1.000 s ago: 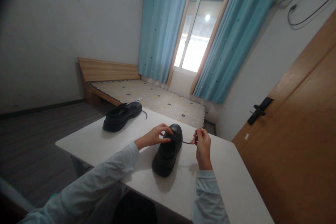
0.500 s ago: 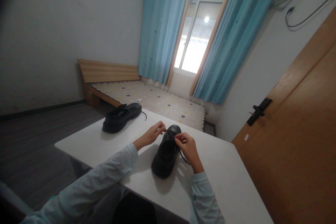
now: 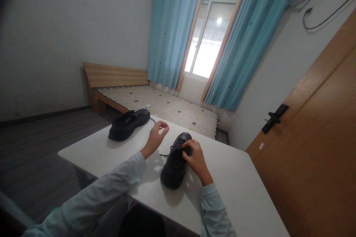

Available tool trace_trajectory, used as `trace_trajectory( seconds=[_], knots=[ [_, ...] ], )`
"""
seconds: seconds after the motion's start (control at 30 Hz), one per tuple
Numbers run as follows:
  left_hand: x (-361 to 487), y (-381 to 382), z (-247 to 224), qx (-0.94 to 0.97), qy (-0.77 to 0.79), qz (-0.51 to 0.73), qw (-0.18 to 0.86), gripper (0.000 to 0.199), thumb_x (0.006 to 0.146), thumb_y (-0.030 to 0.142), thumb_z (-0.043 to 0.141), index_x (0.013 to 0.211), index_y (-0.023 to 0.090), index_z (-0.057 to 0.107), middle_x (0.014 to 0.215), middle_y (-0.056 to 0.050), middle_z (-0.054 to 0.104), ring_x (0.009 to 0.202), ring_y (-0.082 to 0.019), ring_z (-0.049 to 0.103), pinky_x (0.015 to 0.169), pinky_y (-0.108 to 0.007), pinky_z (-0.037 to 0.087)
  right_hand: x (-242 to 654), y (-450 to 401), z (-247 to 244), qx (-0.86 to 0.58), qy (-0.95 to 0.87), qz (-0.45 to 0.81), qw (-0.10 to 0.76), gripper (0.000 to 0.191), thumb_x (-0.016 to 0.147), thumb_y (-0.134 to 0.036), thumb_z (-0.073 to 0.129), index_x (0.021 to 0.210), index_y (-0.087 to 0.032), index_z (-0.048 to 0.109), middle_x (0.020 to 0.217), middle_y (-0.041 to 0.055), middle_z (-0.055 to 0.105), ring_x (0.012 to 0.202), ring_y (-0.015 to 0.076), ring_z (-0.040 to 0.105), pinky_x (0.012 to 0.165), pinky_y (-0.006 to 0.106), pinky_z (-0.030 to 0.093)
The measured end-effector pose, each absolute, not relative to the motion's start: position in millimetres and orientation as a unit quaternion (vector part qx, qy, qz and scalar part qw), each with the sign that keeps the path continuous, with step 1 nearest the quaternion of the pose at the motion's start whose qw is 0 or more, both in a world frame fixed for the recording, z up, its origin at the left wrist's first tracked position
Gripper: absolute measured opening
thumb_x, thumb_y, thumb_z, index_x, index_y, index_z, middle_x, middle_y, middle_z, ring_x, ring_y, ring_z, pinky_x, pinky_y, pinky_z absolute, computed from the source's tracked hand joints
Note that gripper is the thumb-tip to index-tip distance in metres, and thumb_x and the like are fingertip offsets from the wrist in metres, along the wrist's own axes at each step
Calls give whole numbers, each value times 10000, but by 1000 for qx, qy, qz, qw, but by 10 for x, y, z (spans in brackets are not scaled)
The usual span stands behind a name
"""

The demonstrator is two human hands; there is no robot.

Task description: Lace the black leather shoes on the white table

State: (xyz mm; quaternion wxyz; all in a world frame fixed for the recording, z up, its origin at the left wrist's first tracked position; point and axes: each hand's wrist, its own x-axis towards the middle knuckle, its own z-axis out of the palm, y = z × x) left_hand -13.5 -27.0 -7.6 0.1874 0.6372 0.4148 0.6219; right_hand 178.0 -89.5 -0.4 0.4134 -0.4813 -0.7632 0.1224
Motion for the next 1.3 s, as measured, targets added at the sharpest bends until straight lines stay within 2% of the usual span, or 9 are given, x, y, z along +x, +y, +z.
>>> trace_trajectory(
  seconds=[0.17,0.5,0.93,1.3],
  knots=[
    [-71,-386,-54,770,310,526,185,113,783,280,587,837,181,593,887,-38,594,920,-190,529,860,-328,409,1721,-887,-24,-493,-754,105,421,196,652,-101,548,797,-223,600,916,47,592,921,238,510,770,373,420],
    [-23,-401,-98,827,243,438,256,231,723,268,657,926,181,594,977,-42,622,945,-186,569,873,-300,428,1719,-861,-65,-484,-758,94,426,110,713,-157,565,793,-232,559,898,42,595,904,239,494,767,375,408],
    [-11,-387,-119,832,241,420,270,188,733,197,602,920,180,597,968,-34,636,941,-180,571,878,-307,428,1694,-858,-109,-483,-755,107,431,43,777,-220,516,813,-244,509,876,31,548,873,230,457,821,396,377],
    [-10,-392,-115,834,242,414,272,167,734,186,589,900,182,603,954,-37,611,908,-175,565,816,-291,452,1772,-795,-153,-472,-727,196,458,92,752,-310,567,789,-235,529,916,21,572,936,225,483,817,356,374]
  ],
)
